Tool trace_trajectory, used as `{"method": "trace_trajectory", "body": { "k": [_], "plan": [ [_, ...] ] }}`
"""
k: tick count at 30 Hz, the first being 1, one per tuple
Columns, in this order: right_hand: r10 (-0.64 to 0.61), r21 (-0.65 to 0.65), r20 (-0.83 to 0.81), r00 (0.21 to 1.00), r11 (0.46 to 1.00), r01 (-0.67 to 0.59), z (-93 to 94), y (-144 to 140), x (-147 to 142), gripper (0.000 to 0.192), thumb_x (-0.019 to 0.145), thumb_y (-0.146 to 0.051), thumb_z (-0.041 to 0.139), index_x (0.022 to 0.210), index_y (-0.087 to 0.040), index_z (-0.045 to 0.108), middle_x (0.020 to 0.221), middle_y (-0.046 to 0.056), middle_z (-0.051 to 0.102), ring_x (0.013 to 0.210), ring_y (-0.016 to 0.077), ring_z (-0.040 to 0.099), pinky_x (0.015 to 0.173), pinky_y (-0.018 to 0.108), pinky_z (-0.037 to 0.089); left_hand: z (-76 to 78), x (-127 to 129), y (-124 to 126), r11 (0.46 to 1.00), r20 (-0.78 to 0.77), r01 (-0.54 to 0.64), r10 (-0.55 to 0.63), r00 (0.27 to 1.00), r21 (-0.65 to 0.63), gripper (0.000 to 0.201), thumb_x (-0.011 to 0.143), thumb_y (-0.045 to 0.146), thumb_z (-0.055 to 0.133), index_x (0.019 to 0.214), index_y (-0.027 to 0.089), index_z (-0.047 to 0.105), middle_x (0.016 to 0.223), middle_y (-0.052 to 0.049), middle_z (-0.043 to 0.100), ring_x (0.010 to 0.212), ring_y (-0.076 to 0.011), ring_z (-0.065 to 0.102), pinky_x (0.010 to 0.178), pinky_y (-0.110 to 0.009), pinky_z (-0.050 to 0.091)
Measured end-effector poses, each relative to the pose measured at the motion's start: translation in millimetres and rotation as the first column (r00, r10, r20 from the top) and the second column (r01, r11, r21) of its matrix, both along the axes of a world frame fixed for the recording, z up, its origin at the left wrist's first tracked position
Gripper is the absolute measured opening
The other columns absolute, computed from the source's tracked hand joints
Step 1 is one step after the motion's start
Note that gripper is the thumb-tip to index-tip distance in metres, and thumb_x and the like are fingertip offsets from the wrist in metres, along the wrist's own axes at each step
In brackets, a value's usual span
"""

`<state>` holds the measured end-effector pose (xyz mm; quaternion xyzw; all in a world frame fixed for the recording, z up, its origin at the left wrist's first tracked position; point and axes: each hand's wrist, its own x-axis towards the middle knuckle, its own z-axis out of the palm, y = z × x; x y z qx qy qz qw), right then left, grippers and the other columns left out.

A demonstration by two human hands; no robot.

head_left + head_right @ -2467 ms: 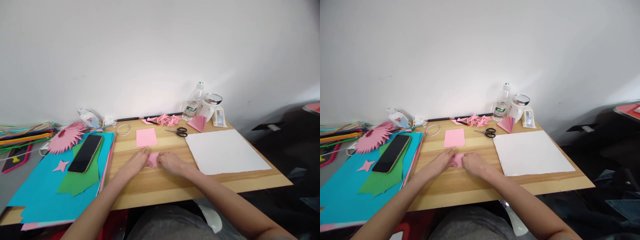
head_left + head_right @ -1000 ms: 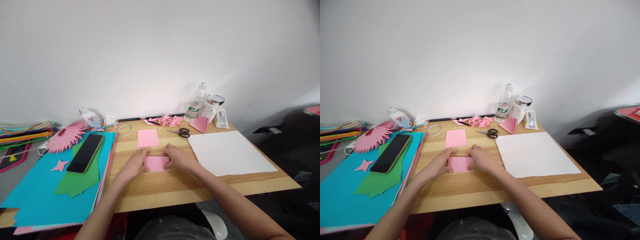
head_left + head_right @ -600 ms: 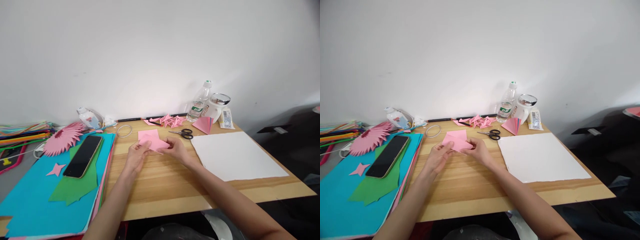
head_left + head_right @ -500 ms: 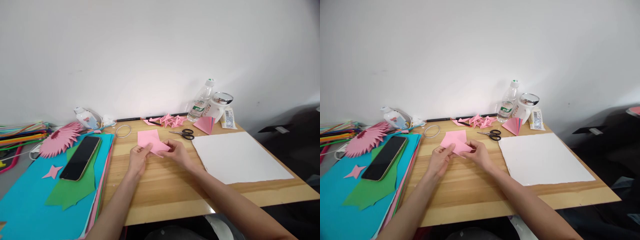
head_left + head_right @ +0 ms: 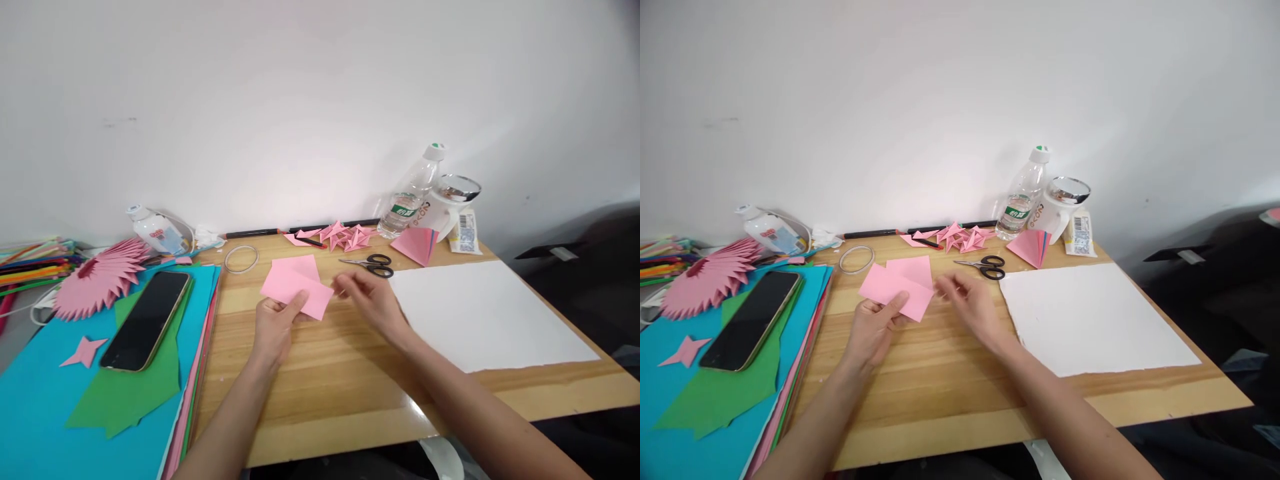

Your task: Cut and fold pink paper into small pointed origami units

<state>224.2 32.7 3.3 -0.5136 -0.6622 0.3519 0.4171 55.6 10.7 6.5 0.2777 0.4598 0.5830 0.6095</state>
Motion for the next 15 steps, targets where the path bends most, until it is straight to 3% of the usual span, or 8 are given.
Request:
{"method": "trace_trajectory", "body": {
  "k": [1,3,5,6,10,15],
  "plan": [
    [-0.110,0.083,0.173,0.979,0.992,0.097,0.1,5.2,9.6,0.024,0.091,-0.029,0.042,0.090,-0.018,0.063,0.089,0.008,0.066,0.082,0.0205,0.060,0.073,0.032,0.047,1.5,-1.1,-0.2,1.000,-0.001,-0.012,0.012,1.000,0.008,0.033,0.050,0.029,0.085,0.074,0.010,0.071,0.072,-0.007,0.073,0.060,-0.0178,0.066,0.047,-0.025,0.054],
    [-0.316,0.168,0.509,0.801,0.949,0.268,-1.6,15.6,30.2,0.031,0.088,-0.011,0.038,0.108,-0.015,0.061,0.108,0.014,0.062,0.101,0.0271,0.056,0.082,0.037,0.044,4.2,-3.6,-0.4,0.999,-0.014,-0.012,0.013,1.000,0.040,0.033,0.050,0.030,0.085,0.071,0.010,0.070,0.070,-0.006,0.072,0.056,-0.0159,0.064,0.042,-0.023,0.052],
    [-0.308,0.135,0.728,0.613,0.941,0.312,-6.3,23.8,48.1,0.042,0.081,-0.001,0.039,0.116,-0.012,0.058,0.111,0.018,0.060,0.105,0.0307,0.054,0.082,0.038,0.042,5.9,-5.8,-0.8,0.996,-0.029,0.011,-0.009,1.000,0.083,0.032,0.052,0.031,0.084,0.070,0.010,0.070,0.068,-0.006,0.071,0.054,-0.0154,0.063,0.039,-0.022,0.050],
    [-0.273,0.101,0.778,0.565,0.943,0.316,-9.3,26.6,54.6,0.044,0.079,0.001,0.039,0.117,-0.012,0.058,0.111,0.018,0.060,0.105,0.0308,0.054,0.082,0.038,0.042,6.2,-6.7,-1.0,0.994,-0.036,0.024,-0.021,0.999,0.106,0.031,0.053,0.032,0.083,0.069,0.010,0.069,0.067,-0.007,0.071,0.054,-0.0155,0.063,0.039,-0.021,0.049],
    [-0.192,0.053,0.820,0.539,0.963,0.264,-18.4,30.2,63.4,0.048,0.078,0.001,0.039,0.120,-0.015,0.058,0.119,0.015,0.057,0.105,0.0279,0.053,0.082,0.034,0.041,6.3,-9.2,-2.3,0.986,-0.052,0.055,-0.047,0.998,0.158,0.032,0.058,0.037,0.081,0.068,0.009,0.068,0.069,-0.008,0.071,0.059,-0.0183,0.066,0.038,-0.021,0.048],
    [-0.131,0.067,0.854,0.503,0.987,0.144,-16.7,27.5,52.1,0.038,0.083,-0.006,0.040,0.112,-0.018,0.063,0.124,0.013,0.055,0.108,0.0310,0.048,0.082,0.039,0.037,6.8,-11.0,-4.0,0.983,-0.082,0.118,-0.107,0.991,0.142,0.038,0.060,0.042,0.078,0.072,0.008,0.067,0.064,-0.009,0.070,0.059,-0.0233,0.068,0.038,-0.024,0.050]
  ]
}}
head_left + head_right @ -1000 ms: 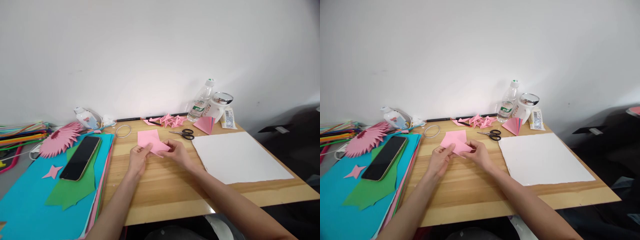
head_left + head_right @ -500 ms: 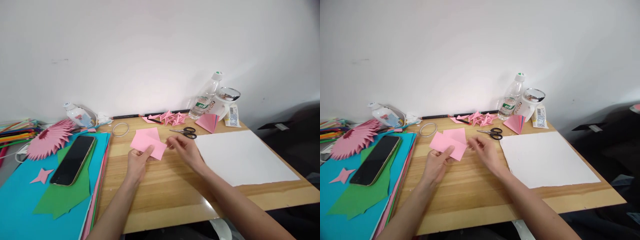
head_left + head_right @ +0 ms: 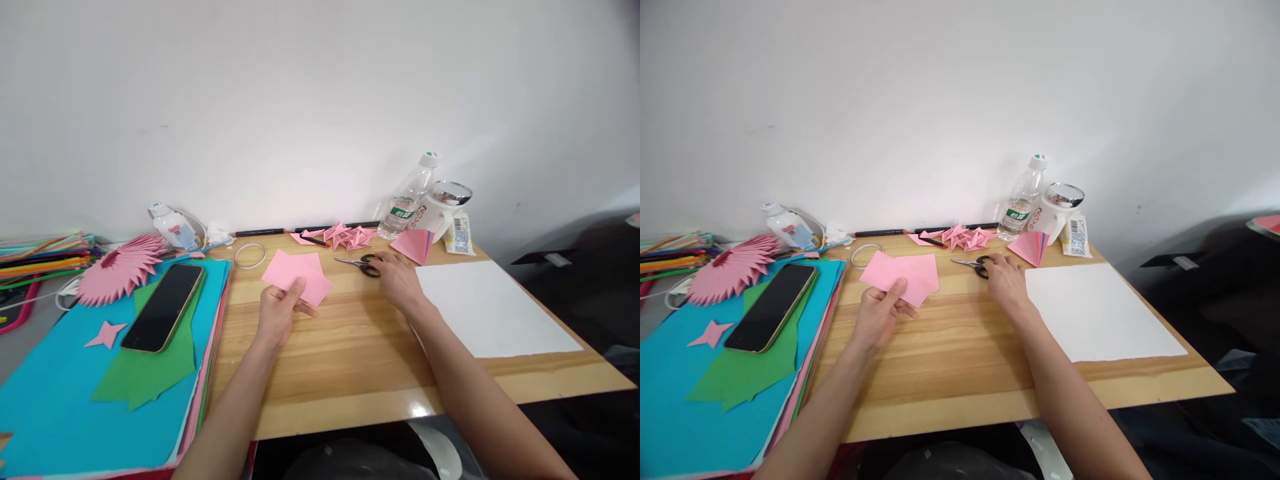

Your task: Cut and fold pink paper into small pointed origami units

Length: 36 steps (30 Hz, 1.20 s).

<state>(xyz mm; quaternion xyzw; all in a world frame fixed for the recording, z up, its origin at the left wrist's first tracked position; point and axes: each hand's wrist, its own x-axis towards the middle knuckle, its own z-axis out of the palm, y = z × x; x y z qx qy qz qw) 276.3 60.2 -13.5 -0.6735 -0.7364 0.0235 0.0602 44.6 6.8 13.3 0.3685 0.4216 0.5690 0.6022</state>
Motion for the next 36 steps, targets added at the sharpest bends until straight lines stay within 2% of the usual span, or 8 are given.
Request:
{"method": "trace_trajectory", "body": {
  "k": [7,12,16,18,21,23,31,36],
  "plan": [
    [0.077,-0.050,-0.018,0.997,0.996,-0.078,7.9,-1.8,-19.2,0.023,0.089,-0.022,0.047,0.101,-0.018,0.066,0.097,0.013,0.064,0.097,0.0265,0.053,0.077,0.033,0.038,-2.7,-0.9,-0.2,0.998,-0.084,0.002,0.003,0.996,0.058,0.027,0.059,0.034,0.079,0.066,0.011,0.066,0.065,-0.009,0.071,0.050,-0.0190,0.065,0.031,-0.019,0.041],
    [0.131,-0.072,-0.085,0.988,0.988,-0.137,7.8,-3.2,-29.2,0.024,0.083,-0.015,0.053,0.104,-0.019,0.064,0.098,0.009,0.064,0.092,0.0225,0.058,0.073,0.027,0.039,-2.2,-3.0,-0.8,0.995,-0.115,0.066,-0.056,0.992,0.080,0.032,0.070,0.039,0.071,0.079,0.009,0.066,0.085,-0.016,0.073,0.048,-0.0167,0.065,0.029,-0.017,0.036],
    [0.101,-0.020,-0.181,0.978,0.994,-0.106,4.4,-7.1,-33.1,0.033,0.084,-0.012,0.048,0.116,-0.017,0.056,0.105,0.013,0.061,0.094,0.0236,0.059,0.076,0.031,0.042,-2.4,-2.9,-0.3,0.997,-0.119,0.040,-0.031,0.992,0.071,0.027,0.065,0.034,0.075,0.072,0.010,0.065,0.073,-0.012,0.073,0.044,-0.0154,0.063,0.029,-0.017,0.035],
    [0.115,0.006,-0.480,0.870,0.992,-0.128,4.4,-10.5,-34.9,0.037,0.087,-0.015,0.044,0.124,-0.018,0.050,0.108,0.012,0.061,0.094,0.0214,0.060,0.078,0.033,0.044,-1.7,-2.1,0.0,0.998,-0.119,0.003,0.004,0.993,0.060,0.027,0.062,0.032,0.077,0.069,0.010,0.064,0.067,-0.010,0.071,0.044,-0.0161,0.063,0.030,-0.017,0.036],
    [0.102,-0.018,-0.939,0.330,0.940,-0.342,7.1,-19.0,-41.0,0.048,0.087,-0.029,0.050,0.134,-0.022,0.039,0.104,0.008,0.063,0.088,0.0179,0.062,0.077,0.034,0.047,1.0,-0.8,0.2,0.997,-0.111,-0.058,0.063,0.992,0.042,0.027,0.059,0.032,0.079,0.068,0.010,0.065,0.063,-0.008,0.070,0.044,-0.0166,0.063,0.030,-0.018,0.037],
    [0.036,-0.030,-0.990,0.136,0.891,-0.454,9.9,-26.3,-47.4,0.057,0.081,-0.037,0.061,0.132,-0.022,0.042,0.098,0.007,0.064,0.085,0.0165,0.060,0.077,0.033,0.046,2.8,-0.3,0.4,0.995,-0.097,-0.088,0.092,0.991,0.041,0.027,0.058,0.031,0.080,0.067,0.011,0.065,0.063,-0.007,0.070,0.043,-0.0160,0.062,0.031,-0.019,0.038],
    [-0.098,-0.087,-0.995,0.022,0.730,-0.677,17.0,-49.8,-62.5,0.045,0.070,-0.043,0.073,0.105,-0.019,0.059,0.081,0.000,0.054,0.070,0.0114,0.048,0.064,0.025,0.039,4.6,-4.3,2.4,0.981,-0.053,-0.180,0.184,0.981,0.076,0.019,0.059,0.028,0.079,0.065,0.013,0.067,0.053,-0.002,0.066,0.043,-0.0138,0.059,0.032,-0.019,0.040],
    [-0.124,-0.091,-0.992,0.004,0.707,-0.702,16.2,-54.9,-63.7,0.042,0.070,-0.047,0.072,0.099,-0.019,0.061,0.077,-0.001,0.048,0.067,0.0112,0.041,0.059,0.024,0.032,4.0,-6.0,0.8,0.983,-0.086,-0.164,0.171,0.981,0.087,0.018,0.062,0.028,0.078,0.064,0.013,0.067,0.053,-0.002,0.066,0.042,-0.0131,0.058,0.032,-0.019,0.041]
  ]
}}
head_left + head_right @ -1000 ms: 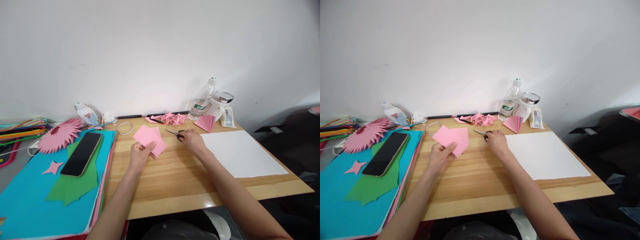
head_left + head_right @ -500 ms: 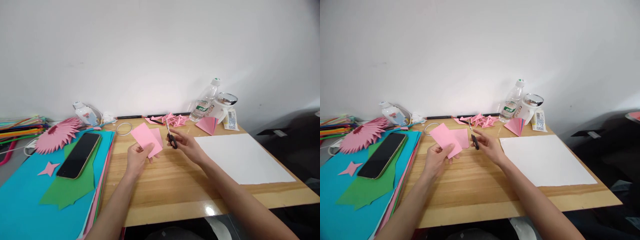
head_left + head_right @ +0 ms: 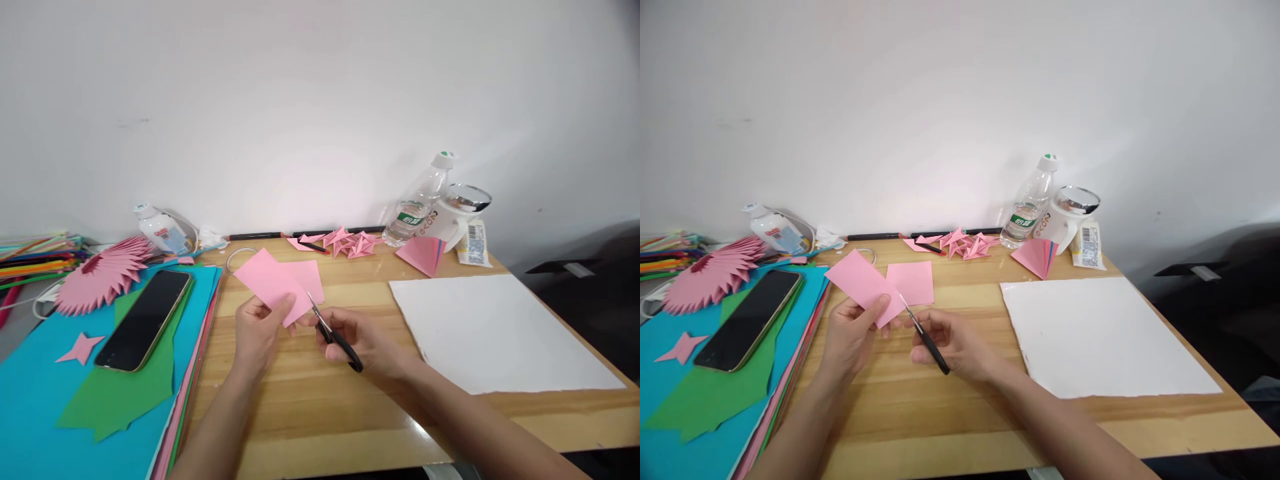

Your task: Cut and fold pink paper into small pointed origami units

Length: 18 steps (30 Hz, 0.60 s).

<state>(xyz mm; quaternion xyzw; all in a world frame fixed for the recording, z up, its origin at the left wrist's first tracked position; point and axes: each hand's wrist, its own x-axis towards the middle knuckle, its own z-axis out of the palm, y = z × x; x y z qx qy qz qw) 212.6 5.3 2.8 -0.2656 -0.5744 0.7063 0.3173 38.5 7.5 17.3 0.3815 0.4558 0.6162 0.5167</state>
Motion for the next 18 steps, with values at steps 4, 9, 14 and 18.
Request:
{"method": "trace_trajectory", "body": {
  "k": [4,9,14,18],
  "plan": [
    [-0.011,0.011,-0.008,1.000,1.000,0.011,0.4,-1.0,-2.4,0.043,0.071,-0.052,0.069,0.099,-0.020,0.062,0.073,-0.002,0.045,0.064,0.0110,0.036,0.057,0.024,0.029,0.6,0.6,-1.2,0.999,-0.028,0.037,-0.038,0.999,-0.022,0.018,0.062,0.029,0.078,0.064,0.014,0.067,0.053,-0.003,0.066,0.042,-0.0140,0.058,0.031,-0.019,0.040],
    [-0.019,0.037,-0.013,1.000,0.999,0.020,2.9,-0.9,-3.5,0.041,0.074,-0.052,0.067,0.098,-0.019,0.060,0.071,-0.002,0.044,0.062,0.0106,0.035,0.057,0.024,0.028,-1.3,0.6,-2.0,0.997,-0.082,0.068,-0.071,0.994,-0.042,0.018,0.062,0.029,0.078,0.066,0.014,0.068,0.054,-0.004,0.067,0.042,-0.0146,0.059,0.032,-0.020,0.041],
    [-0.037,0.048,-0.012,0.999,0.998,0.037,1.7,-1.1,-3.1,0.040,0.075,-0.051,0.066,0.094,-0.017,0.061,0.072,-0.001,0.046,0.065,0.0115,0.038,0.059,0.024,0.031,-2.4,-0.4,-3.5,0.994,-0.124,0.095,-0.101,0.987,-0.057,0.018,0.066,0.028,0.075,0.068,0.013,0.068,0.051,-0.003,0.066,0.039,-0.0134,0.057,0.032,-0.020,0.041],
    [-0.050,0.032,-0.005,0.999,0.998,0.050,0.7,-1.9,-2.9,0.038,0.075,-0.050,0.067,0.093,-0.018,0.061,0.074,0.000,0.048,0.065,0.0115,0.037,0.059,0.024,0.030,-1.0,0.2,-3.3,0.993,-0.105,0.107,-0.112,0.988,-0.059,0.017,0.066,0.027,0.075,0.069,0.012,0.067,0.052,-0.003,0.067,0.041,-0.0137,0.058,0.032,-0.019,0.042]
  ]
}}
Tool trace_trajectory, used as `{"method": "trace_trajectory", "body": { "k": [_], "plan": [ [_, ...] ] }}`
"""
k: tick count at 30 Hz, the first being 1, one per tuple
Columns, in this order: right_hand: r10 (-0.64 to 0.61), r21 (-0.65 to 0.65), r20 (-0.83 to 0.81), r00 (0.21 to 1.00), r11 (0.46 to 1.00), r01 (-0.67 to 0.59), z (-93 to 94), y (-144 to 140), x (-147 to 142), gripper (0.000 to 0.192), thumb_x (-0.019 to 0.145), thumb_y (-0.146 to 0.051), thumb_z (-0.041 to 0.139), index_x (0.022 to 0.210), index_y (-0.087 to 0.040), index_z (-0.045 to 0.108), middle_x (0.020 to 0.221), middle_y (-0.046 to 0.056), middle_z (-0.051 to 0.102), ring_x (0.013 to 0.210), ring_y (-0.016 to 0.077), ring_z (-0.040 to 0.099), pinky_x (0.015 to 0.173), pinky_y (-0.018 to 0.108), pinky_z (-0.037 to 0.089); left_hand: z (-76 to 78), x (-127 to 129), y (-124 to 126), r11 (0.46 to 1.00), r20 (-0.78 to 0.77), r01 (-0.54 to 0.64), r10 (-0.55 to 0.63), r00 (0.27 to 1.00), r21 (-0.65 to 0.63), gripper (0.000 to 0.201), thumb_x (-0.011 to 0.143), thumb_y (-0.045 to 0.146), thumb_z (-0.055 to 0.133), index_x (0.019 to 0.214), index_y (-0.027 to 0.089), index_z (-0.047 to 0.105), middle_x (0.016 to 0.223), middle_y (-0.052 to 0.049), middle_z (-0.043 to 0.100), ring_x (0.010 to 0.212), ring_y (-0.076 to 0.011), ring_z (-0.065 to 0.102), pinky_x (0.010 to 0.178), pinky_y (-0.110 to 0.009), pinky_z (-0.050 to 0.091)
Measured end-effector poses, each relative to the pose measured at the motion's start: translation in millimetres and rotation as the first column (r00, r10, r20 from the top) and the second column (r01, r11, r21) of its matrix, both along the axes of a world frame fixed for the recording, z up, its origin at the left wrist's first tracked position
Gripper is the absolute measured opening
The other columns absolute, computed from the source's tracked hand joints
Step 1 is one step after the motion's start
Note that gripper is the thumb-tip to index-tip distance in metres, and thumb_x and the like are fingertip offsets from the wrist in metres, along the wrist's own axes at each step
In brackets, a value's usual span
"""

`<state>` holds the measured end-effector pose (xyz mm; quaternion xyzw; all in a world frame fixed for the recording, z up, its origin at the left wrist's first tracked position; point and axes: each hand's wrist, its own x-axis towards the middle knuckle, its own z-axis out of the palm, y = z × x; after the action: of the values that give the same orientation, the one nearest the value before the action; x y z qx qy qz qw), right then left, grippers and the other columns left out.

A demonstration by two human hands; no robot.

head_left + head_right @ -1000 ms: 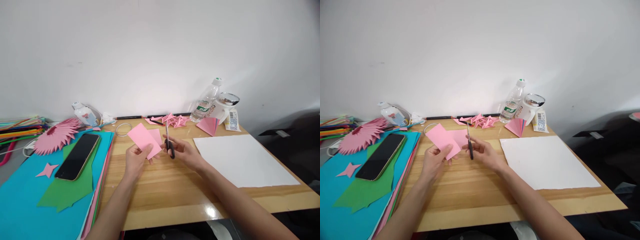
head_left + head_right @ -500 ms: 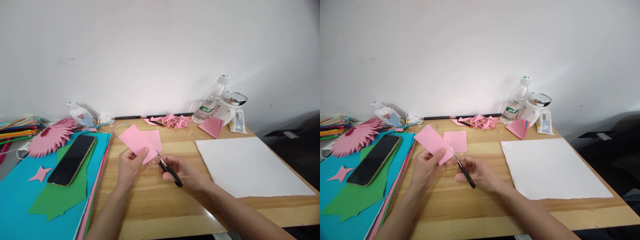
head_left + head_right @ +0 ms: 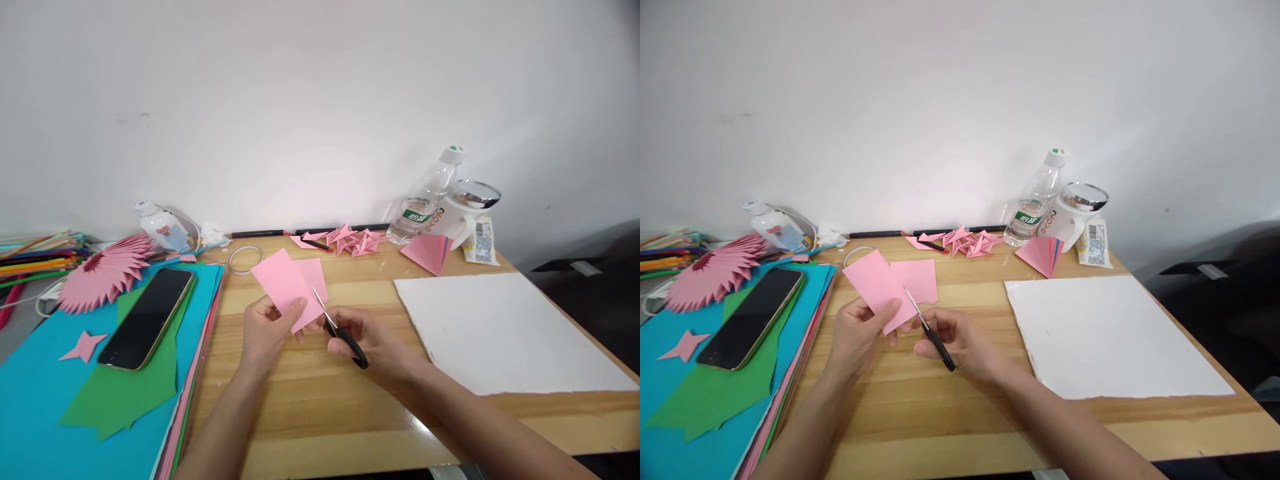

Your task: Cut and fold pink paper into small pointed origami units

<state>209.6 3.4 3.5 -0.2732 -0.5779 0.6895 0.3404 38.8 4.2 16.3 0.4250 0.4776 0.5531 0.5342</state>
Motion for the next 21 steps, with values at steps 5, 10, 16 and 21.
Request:
{"method": "trace_trajectory", "body": {
  "k": [5,10,16,21],
  "plan": [
    [0.002,0.009,0.025,1.000,1.000,-0.002,0.7,-0.1,-0.8,0.037,0.074,-0.051,0.067,0.091,-0.019,0.060,0.077,0.000,0.049,0.066,0.0119,0.037,0.058,0.024,0.028,2.2,1.2,-0.1,1.000,0.028,-0.009,0.009,1.000,-0.008,0.018,0.064,0.026,0.077,0.068,0.012,0.067,0.051,-0.002,0.066,0.041,-0.0137,0.058,0.032,-0.019,0.042],
    [-0.015,0.021,0.018,1.000,1.000,0.015,-1.4,-1.0,-0.7,0.034,0.076,-0.049,0.066,0.092,-0.019,0.059,0.080,0.001,0.052,0.067,0.0120,0.040,0.059,0.024,0.030,4.0,2.0,-0.5,1.000,0.061,0.004,-0.003,0.998,-0.019,0.018,0.064,0.026,0.077,0.067,0.012,0.067,0.051,-0.002,0.066,0.042,-0.0131,0.058,0.032,-0.018,0.042],
    [-0.055,-0.009,0.049,0.997,0.998,0.055,-7.1,-3.6,-0.6,0.032,0.076,-0.045,0.067,0.089,-0.018,0.058,0.067,-0.003,0.046,0.057,0.0088,0.035,0.052,0.022,0.027,3.1,2.2,-1.2,0.999,0.082,0.006,-0.003,0.997,-0.037,0.019,0.063,0.026,0.078,0.071,0.011,0.068,0.052,-0.002,0.067,0.042,-0.0134,0.059,0.031,-0.017,0.042],
    [-0.081,-0.029,0.065,0.995,0.996,0.083,-8.9,-3.3,-1.8,0.031,0.075,-0.044,0.068,0.083,-0.017,0.057,0.058,-0.005,0.045,0.051,0.0077,0.038,0.049,0.021,0.030,3.9,2.6,0.2,0.999,0.085,0.000,0.003,0.996,-0.040,0.021,0.062,0.026,0.079,0.071,0.011,0.067,0.055,-0.002,0.067,0.043,-0.0139,0.060,0.031,-0.017,0.042]
  ]
}}
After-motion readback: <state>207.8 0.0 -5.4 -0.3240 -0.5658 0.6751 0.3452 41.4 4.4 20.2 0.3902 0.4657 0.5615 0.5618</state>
